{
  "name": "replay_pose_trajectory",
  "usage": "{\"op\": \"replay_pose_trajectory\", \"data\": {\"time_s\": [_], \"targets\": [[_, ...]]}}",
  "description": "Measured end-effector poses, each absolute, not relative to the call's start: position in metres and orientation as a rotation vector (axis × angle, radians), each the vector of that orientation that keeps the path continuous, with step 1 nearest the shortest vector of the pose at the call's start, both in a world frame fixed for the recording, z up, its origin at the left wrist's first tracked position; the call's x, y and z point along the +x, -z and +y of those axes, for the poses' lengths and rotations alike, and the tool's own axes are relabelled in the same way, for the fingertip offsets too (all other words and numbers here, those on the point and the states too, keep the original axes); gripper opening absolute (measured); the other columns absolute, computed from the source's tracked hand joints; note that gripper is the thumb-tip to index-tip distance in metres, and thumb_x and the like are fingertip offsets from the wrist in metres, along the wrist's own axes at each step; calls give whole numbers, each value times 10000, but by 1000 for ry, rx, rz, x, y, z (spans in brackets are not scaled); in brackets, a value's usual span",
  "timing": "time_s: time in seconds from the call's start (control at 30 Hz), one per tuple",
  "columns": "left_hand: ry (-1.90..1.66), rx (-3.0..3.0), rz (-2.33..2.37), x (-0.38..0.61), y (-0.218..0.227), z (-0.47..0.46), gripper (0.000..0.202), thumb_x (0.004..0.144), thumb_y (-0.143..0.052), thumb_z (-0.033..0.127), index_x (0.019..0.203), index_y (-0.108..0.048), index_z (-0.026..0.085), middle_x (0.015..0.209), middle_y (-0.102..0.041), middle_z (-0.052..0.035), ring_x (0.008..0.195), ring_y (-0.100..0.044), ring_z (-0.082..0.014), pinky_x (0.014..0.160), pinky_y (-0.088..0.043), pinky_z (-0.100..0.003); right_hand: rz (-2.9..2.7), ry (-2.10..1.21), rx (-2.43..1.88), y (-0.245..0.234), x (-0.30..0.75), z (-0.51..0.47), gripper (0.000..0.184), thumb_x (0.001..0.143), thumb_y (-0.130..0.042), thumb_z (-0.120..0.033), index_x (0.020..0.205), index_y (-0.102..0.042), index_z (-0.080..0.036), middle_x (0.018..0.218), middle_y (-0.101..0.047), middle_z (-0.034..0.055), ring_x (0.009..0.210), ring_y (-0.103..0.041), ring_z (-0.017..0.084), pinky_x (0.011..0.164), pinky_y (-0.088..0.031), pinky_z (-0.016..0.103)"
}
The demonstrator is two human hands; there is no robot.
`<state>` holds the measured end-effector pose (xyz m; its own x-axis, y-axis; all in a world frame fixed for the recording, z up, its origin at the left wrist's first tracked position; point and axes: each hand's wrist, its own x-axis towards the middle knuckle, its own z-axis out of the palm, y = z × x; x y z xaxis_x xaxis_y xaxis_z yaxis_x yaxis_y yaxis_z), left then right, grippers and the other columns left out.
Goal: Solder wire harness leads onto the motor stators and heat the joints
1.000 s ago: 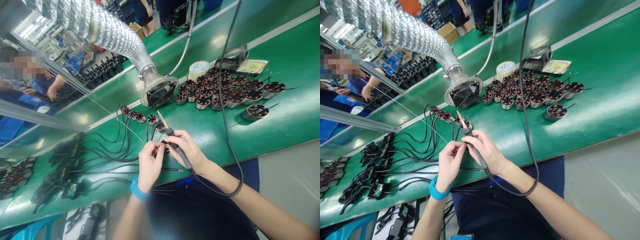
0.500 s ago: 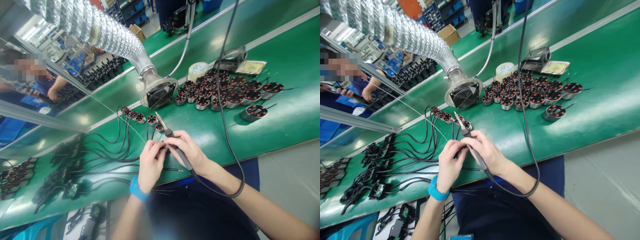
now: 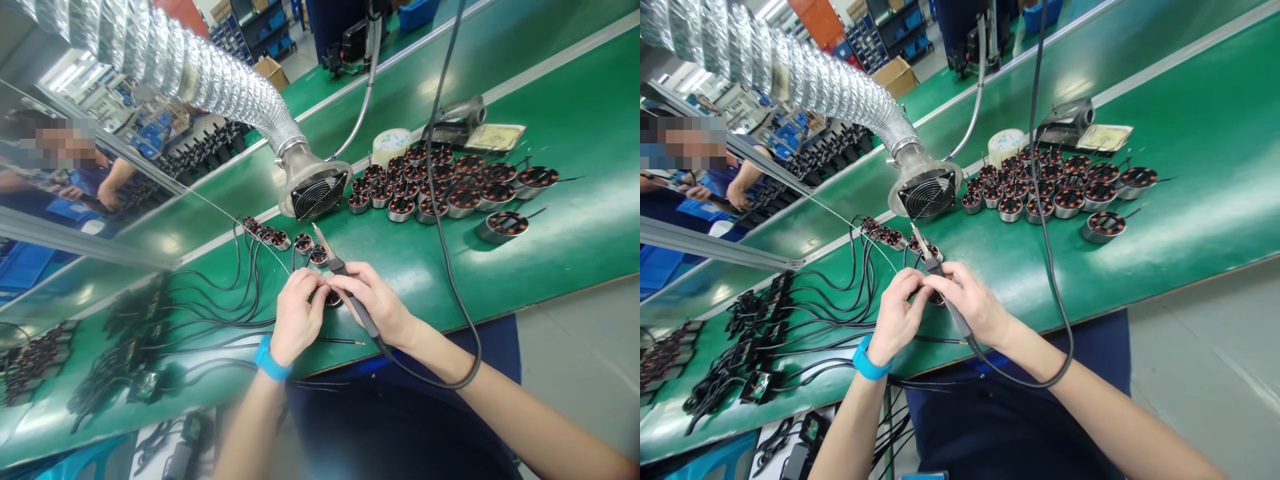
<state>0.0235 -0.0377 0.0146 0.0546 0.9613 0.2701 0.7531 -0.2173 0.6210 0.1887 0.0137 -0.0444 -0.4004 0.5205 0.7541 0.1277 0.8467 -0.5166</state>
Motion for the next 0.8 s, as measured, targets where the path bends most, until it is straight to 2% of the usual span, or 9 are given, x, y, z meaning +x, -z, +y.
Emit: {"op": "replay_pose_trajectory", "data": {"time_s": [0.1,0.2,0.33,0.43,0.57,0.8], "targets": [[-1045,1932,1762,29,-10,-38,148,966,-553,170,834,-617,187,976,-647,-59,957,-600,-192,870,-469,-320,-1877,-459,-535,44,189,14,456,950,-579,-87,1364,-525,-272,1174,-574,86,1013,-658,180,880,-607,319],[-1121,1852,1779,34,-4,-40,132,966,-556,172,877,-650,195,1009,-691,-54,987,-629,-192,898,-474,-327,-1776,-504,-672,40,193,13,445,900,-651,-84,1295,-558,-266,1150,-603,80,1108,-630,210,965,-578,363],[-1164,1804,1815,38,1,-44,138,974,-556,197,895,-670,202,943,-713,-36,924,-647,-180,858,-482,-315,-1761,-768,-777,41,197,7,609,806,-785,-160,1332,-499,-269,1229,-590,89,1182,-613,258,1026,-549,430],[-1157,1827,1838,40,1,-45,150,976,-548,200,884,-667,203,924,-708,-34,896,-643,-178,832,-483,-310,-1795,-903,-777,48,193,1,627,830,-750,-145,1368,-458,-280,1282,-548,98,1152,-636,254,1009,-563,435],[-1140,1842,1866,42,2,-43,152,973,-544,193,882,-665,200,904,-696,-34,869,-636,-177,813,-485,-307,-1830,-820,-829,55,184,-9,592,868,-692,-129,1382,-442,-283,1297,-534,118,1188,-619,283,1016,-560,475],[-1108,1877,1907,45,3,-46,152,977,-535,195,880,-652,195,902,-690,-42,862,-633,-179,816,-484,-310,-1828,-741,-878,54,181,-16,586,880,-689,-168,1403,-442,-260,1311,-524,145,1164,-642,297,966,-595,461]]}}
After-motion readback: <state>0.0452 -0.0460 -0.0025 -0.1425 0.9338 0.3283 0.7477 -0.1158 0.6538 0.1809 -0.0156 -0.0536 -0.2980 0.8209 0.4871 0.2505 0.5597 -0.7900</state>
